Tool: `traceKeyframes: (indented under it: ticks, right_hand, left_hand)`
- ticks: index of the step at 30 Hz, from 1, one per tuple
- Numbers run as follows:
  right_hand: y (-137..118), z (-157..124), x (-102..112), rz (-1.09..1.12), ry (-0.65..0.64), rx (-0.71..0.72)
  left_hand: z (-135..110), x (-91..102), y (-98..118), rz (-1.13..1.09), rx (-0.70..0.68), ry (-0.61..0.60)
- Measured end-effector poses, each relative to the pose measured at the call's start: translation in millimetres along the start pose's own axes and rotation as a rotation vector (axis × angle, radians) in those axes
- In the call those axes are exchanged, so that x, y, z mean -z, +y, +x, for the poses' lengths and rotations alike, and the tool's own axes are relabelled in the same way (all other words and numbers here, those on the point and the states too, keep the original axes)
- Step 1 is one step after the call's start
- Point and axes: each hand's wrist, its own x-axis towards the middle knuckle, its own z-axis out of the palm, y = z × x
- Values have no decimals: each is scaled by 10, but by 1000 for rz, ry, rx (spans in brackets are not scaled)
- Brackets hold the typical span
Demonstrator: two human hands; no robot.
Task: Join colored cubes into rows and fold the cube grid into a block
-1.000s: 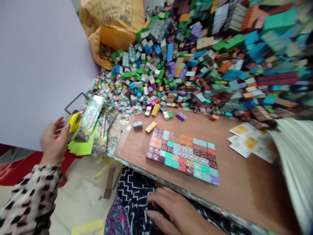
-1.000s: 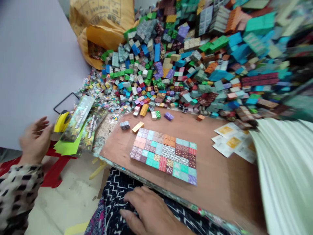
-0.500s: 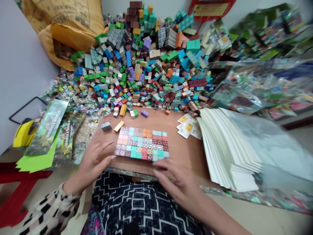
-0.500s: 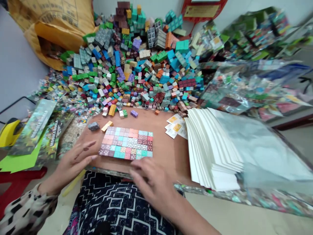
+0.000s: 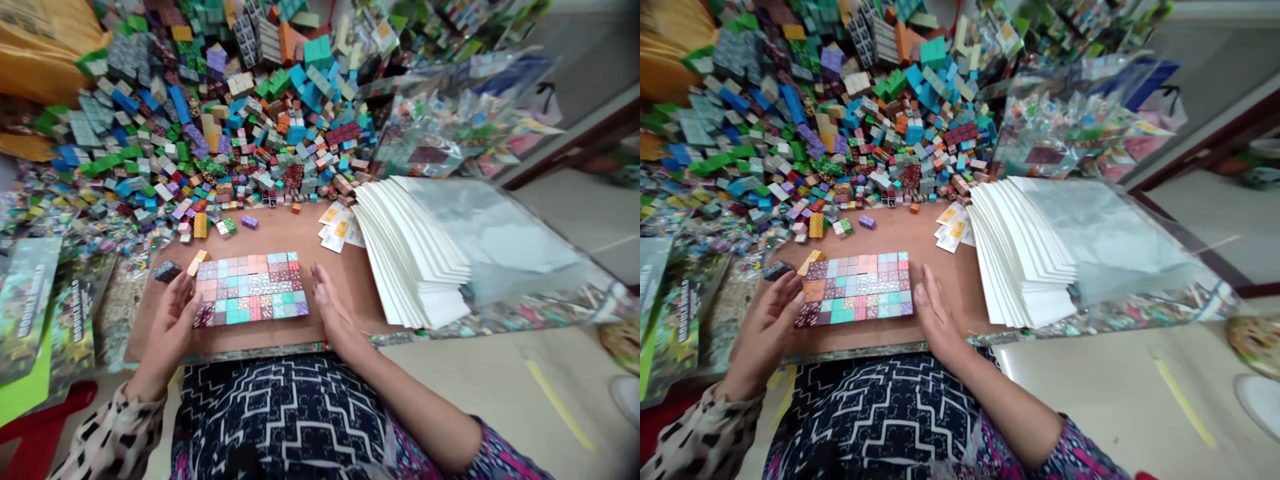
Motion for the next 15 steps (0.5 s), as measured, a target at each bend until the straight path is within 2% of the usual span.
traceKeyframes:
  ticks: [6, 15]
  right_hand:
    - [-86, 219, -172, 132, 67, 0]
    - [-166, 281, -254, 132, 31, 36]
  left_hand:
    - [31, -133, -60, -61, 38, 30]
    - [96, -141, -6, -71, 157, -28]
